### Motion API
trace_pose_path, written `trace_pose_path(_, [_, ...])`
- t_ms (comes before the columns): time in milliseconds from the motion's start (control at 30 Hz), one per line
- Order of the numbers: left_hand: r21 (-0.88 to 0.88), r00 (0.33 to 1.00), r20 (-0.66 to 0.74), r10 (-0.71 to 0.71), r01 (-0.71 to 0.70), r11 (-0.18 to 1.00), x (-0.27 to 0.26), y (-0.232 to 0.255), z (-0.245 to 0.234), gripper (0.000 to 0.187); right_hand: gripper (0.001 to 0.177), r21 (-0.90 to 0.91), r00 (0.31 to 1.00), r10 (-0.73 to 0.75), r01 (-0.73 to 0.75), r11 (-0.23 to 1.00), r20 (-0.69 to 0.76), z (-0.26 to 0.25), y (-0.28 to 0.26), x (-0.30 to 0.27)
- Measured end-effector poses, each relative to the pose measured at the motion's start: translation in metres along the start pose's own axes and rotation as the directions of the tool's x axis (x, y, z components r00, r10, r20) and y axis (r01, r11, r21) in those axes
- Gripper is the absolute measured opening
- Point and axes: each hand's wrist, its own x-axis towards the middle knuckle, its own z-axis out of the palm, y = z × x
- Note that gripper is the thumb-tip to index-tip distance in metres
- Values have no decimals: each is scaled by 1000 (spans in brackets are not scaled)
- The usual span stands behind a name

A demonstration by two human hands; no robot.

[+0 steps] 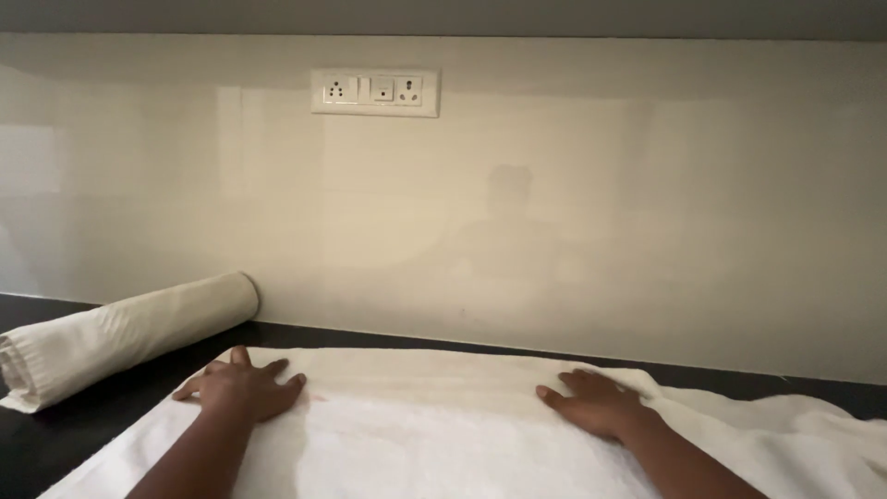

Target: Folding and rolling white towels on a black countertop in a hotel setting.

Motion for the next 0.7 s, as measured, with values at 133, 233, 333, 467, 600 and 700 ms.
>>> trace_pose_path(133, [-33,997,-41,-68,67,997,18,7,5,70,87,-21,999,-26,26,999,-23,5,7,40])
trace_pose_path(233, [-80,982,-151,-112,101,992,41,7,23,68,86,-6,992,-82,81,997,-94,17,17,69])
trace_pose_path(333, [-140,956,-281,-83,45,989,72,2,44,60,86,18,988,-91,94,995,-124,20,18,77])
trace_pose_path(467, [-15,921,-298,252,-269,963,91,4,52,59,100,9,989,20,-18,1000,-146,19,21,70])
trace_pose_path(600, [-73,967,-68,245,-250,966,56,4,40,69,108,-68,994,68,-74,995,-84,16,22,46])
trace_pose_path(700, [-58,968,-62,244,-248,967,32,-1,36,70,111,-108,996,87,-89,990,-17,15,31,27])
